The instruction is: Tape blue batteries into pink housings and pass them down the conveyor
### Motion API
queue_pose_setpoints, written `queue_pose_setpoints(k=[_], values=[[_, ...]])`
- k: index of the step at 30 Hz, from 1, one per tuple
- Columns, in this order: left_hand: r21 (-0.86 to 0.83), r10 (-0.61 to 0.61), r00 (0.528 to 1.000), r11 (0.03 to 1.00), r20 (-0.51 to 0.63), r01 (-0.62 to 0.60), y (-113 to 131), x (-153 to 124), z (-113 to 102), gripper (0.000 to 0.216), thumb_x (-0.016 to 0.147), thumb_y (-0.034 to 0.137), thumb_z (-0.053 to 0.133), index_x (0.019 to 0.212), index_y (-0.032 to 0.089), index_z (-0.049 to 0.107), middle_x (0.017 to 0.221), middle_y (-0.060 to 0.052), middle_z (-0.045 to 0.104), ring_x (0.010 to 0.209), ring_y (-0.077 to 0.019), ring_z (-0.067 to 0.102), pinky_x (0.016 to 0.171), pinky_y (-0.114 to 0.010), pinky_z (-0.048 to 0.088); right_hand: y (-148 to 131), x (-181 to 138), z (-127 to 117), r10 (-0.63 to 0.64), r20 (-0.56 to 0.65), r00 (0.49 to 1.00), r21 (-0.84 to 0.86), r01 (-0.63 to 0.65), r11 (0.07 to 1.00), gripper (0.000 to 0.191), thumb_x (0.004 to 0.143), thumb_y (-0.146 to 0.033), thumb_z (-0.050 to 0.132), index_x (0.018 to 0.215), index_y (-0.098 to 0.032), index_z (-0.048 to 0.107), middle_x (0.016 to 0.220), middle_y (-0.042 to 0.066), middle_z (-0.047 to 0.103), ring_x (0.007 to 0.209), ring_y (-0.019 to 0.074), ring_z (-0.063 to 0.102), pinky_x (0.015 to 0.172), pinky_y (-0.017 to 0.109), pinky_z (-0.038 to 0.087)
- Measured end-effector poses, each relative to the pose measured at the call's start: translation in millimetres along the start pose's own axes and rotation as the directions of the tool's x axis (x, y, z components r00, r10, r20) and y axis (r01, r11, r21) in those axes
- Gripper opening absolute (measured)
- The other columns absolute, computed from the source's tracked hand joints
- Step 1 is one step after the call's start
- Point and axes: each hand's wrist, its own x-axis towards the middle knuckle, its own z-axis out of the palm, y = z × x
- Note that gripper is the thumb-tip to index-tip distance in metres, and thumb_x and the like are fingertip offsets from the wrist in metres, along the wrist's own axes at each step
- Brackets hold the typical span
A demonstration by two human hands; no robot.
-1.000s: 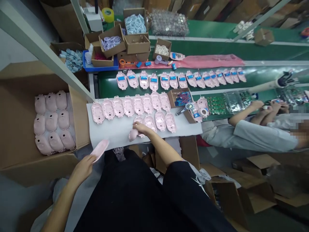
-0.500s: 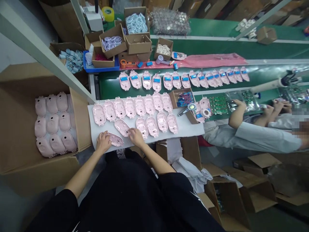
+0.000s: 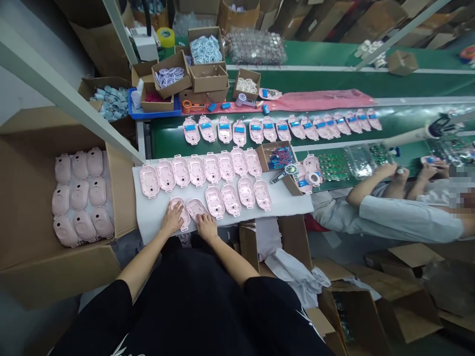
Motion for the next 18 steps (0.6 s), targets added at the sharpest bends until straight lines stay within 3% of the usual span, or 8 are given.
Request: queue_pose_setpoints(k=[5, 10, 14, 18], values=[[-0.022, 0.077, 0.996, 0.997, 0.035, -0.076, 3, 15, -4, 0.075, 0.087, 0.021, 0.052, 0.161, 0.019, 0.040, 0.174, -0.004, 0.024, 0.161, -0.0355, 0.002, 0.130, -0.054, 0.016, -19, 16, -4, 0.157, -0.014, 0.987, 0.068, -0.156, 0.985, 0.063, 0.106, -0.046, 0.040, 0.157, -0.010, 0.035, 0.145, 0.027, 0.052, 0.132, 0.0363, 0.048, 0.108, 0.047, 0.035], [-0.042, 0.055, 0.998, 0.998, 0.041, -0.053, 9, 19, -4, 0.081, 0.083, 0.018, 0.054, 0.162, 0.015, 0.036, 0.174, -0.010, 0.022, 0.161, -0.0372, 0.002, 0.129, -0.056, 0.014, -31, 41, -15, 0.248, -0.053, 0.967, 0.126, -0.240, 0.963, 0.073, 0.103, -0.044, 0.043, 0.160, -0.001, 0.026, 0.146, 0.032, 0.049, 0.133, 0.0398, 0.047, 0.106, 0.051, 0.039], [-0.061, 0.065, 0.997, 0.996, 0.049, -0.062, 16, 27, -11, 0.081, 0.080, 0.020, 0.061, 0.158, 0.011, 0.040, 0.171, -0.015, 0.029, 0.159, -0.0365, 0.013, 0.129, -0.051, 0.015, -29, 54, -23, 0.236, -0.076, 0.969, 0.157, -0.222, 0.962, 0.069, 0.101, -0.039, 0.042, 0.157, 0.000, 0.034, 0.141, 0.033, 0.051, 0.131, 0.0423, 0.049, 0.104, 0.056, 0.041], [-0.103, 0.114, 0.993, 0.988, -0.003, -0.114, 14, 22, -30, 0.073, 0.084, 0.022, 0.062, 0.155, 0.019, 0.046, 0.167, -0.014, 0.036, 0.156, -0.0349, 0.023, 0.126, -0.054, 0.018, -30, 55, -19, 0.270, -0.116, 0.956, 0.211, -0.241, 0.947, 0.069, 0.100, -0.048, 0.039, 0.155, -0.006, 0.040, 0.139, 0.031, 0.052, 0.129, 0.0467, 0.049, 0.101, 0.065, 0.040]])
